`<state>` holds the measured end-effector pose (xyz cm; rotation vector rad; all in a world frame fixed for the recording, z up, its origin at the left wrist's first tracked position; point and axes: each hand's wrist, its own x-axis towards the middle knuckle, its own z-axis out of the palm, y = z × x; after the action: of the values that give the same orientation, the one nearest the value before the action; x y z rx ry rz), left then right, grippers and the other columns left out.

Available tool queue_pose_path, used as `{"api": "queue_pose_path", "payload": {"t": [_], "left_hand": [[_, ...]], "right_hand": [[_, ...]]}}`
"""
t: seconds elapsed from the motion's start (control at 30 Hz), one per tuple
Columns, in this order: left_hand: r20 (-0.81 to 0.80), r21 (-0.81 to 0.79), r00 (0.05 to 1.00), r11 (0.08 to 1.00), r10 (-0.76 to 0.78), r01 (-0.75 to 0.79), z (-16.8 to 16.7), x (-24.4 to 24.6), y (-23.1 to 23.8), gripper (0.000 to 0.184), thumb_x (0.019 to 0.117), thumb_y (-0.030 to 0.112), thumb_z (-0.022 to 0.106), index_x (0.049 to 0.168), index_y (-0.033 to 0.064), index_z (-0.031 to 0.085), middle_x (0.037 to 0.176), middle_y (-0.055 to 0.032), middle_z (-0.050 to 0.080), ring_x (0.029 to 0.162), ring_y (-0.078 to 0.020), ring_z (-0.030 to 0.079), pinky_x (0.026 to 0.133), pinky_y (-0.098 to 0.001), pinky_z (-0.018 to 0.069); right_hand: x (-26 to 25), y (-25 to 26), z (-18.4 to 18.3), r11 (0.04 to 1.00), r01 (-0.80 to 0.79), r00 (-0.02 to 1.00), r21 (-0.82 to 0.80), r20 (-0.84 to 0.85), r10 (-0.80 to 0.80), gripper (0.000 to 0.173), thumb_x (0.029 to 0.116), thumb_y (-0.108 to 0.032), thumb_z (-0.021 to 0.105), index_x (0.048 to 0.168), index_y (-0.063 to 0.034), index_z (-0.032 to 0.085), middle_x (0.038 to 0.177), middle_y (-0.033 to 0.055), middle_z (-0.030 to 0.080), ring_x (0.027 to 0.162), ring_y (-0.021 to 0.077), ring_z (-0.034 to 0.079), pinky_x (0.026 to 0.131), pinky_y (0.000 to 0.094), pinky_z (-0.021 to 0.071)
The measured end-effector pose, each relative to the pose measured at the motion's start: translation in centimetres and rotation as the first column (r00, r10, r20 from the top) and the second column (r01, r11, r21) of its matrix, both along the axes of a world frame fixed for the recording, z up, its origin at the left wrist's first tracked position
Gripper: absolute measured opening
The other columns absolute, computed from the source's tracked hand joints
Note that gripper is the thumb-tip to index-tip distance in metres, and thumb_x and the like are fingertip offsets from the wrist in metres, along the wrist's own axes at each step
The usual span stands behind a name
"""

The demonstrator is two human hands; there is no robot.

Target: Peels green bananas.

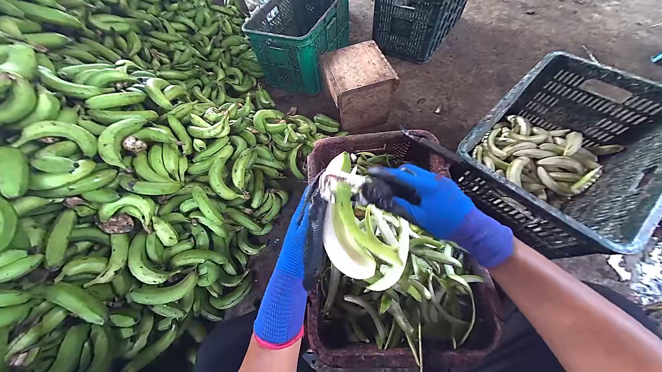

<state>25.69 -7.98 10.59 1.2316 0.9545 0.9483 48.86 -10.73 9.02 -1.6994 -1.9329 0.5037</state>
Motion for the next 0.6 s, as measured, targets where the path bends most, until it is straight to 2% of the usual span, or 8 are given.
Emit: {"api": "queue_pose_path", "payload": {"t": [0.1, 0.17, 0.27, 0.3, 0.37, 0.43, 0.5, 0.6], "left_hand": [[0.035, 0.007, 0.996, 0.997, -0.077, 0.077, -0.6, -0.3, 0.5, 0.046, 0.1067, 0.020, 0.034, 0.150, 0.0124, 0.045, 0.129, -0.0015, 0.063, 0.107, -0.0028, 0.063, 0.092, -0.0210, 0.0521], [0.096, -0.007, 0.995, 1.000, -0.006, 0.007, -1.3, -0.4, 1.2, 0.042, 0.1063, 0.019, 0.033, 0.143, 0.0115, 0.052, 0.112, 0.0001, 0.067, 0.092, -0.0027, 0.065, 0.081, -0.0205, 0.0553], [0.321, -0.067, 0.932, 0.986, 0.169, -0.156, -3.3, -0.9, 2.6, 0.035, 0.1095, 0.024, 0.032, 0.120, 0.0098, 0.062, 0.090, -0.0006, 0.070, 0.078, -0.0062, 0.068, 0.069, -0.0240, 0.0592], [0.341, -0.099, 0.920, 0.981, 0.194, -0.170, -3.5, -1.0, 2.7, 0.036, 0.1104, 0.027, 0.032, 0.119, 0.0101, 0.063, 0.090, -0.0018, 0.069, 0.078, -0.0080, 0.067, 0.069, -0.0256, 0.0588], [0.280, -0.151, 0.938, 0.974, 0.204, -0.167, -2.8, -0.4, 2.2, 0.037, 0.1114, 0.028, 0.033, 0.130, 0.0104, 0.060, 0.095, -0.0032, 0.069, 0.080, -0.0083, 0.067, 0.070, -0.0255, 0.0582], [0.191, -0.114, 0.976, 0.990, 0.108, -0.087, -2.5, 0.3, 1.0, 0.039, 0.1107, 0.023, 0.030, 0.139, 0.0103, 0.053, 0.102, -0.0011, 0.068, 0.084, -0.0047, 0.066, 0.074, -0.0222, 0.0569], [0.126, -0.085, 0.989, 0.994, 0.072, -0.062, -2.3, 0.5, 0.4, 0.039, 0.1101, 0.020, 0.031, 0.140, 0.0087, 0.054, 0.106, -0.0024, 0.068, 0.085, -0.0047, 0.065, 0.075, -0.0219, 0.0564], [-0.092, 0.100, 0.991, 0.991, 0.094, -0.085, -1.4, -0.4, 0.3, 0.043, 0.1088, 0.017, 0.032, 0.146, 0.0084, 0.050, 0.130, -0.0040, 0.064, 0.109, -0.0026, 0.062, 0.094, -0.0217, 0.0508]], "right_hand": [[1.9, 1.7, -0.3, 0.975, 0.193, 0.980, -0.113, -0.023, -0.197, 0.043, 0.1082, -0.027, 0.051, 0.149, -0.0165, 0.053, 0.135, 0.0202, 0.064, 0.122, 0.0403, 0.062, 0.101, 0.0660, 0.0458], [3.1, 1.4, -0.4, 0.978, 0.187, 0.980, -0.089, -0.050, -0.192, 0.043, 0.1069, -0.027, 0.053, 0.148, -0.0146, 0.055, 0.134, 0.0197, 0.064, 0.122, 0.0385, 0.062, 0.102, 0.0646, 0.0454], [2.7, -0.5, -0.9, 0.992, -0.125, 0.991, 0.023, -0.037, 0.125, 0.051, 0.0931, -0.034, 0.066, 0.141, -0.0168, 0.063, 0.120, 0.0154, 0.068, 0.106, 0.0324, 0.067, 0.089, 0.0582, 0.0542], [1.9, -1.1, -1.0, 0.970, -0.239, 0.971, 0.029, 0.007, 0.239, 0.052, 0.0897, -0.037, 0.067, 0.138, -0.0181, 0.066, 0.116, 0.0145, 0.070, 0.102, 0.0319, 0.068, 0.085, 0.0570, 0.0553], [0.3, -1.3, -1.1, 0.944, -0.327, 0.943, -0.039, 0.061, 0.329, 0.052, 0.0913, -0.039, 0.067, 0.139, -0.0191, 0.066, 0.119, 0.0161, 0.070, 0.105, 0.0352, 0.069, 0.086, 0.0593, 0.0546], [0.0, -0.6, -1.0, 0.968, -0.249, 0.965, -0.035, 0.071, 0.251, 0.049, 0.0927, -0.034, 0.070, 0.139, -0.0186, 0.066, 0.118, 0.0181, 0.069, 0.105, 0.0375, 0.068, 0.087, 0.0601, 0.0537], [1.3, 0.7, -0.7, 0.994, -0.070, 0.995, 0.079, 0.074, 0.064, 0.048, 0.0905, -0.021, 0.073, 0.138, -0.0162, 0.066, 0.118, 0.0229, 0.067, 0.104, 0.0427, 0.066, 0.086, 0.0639, 0.0526], [3.8, 1.7, -0.2, 0.971, 0.237, 0.968, 0.026, -0.093, -0.234, 0.044, 0.1049, -0.019, 0.056, 0.148, -0.0098, 0.053, 0.137, 0.0243, 0.060, 0.125, 0.0412, 0.059, 0.103, 0.0642, 0.0455]]}}
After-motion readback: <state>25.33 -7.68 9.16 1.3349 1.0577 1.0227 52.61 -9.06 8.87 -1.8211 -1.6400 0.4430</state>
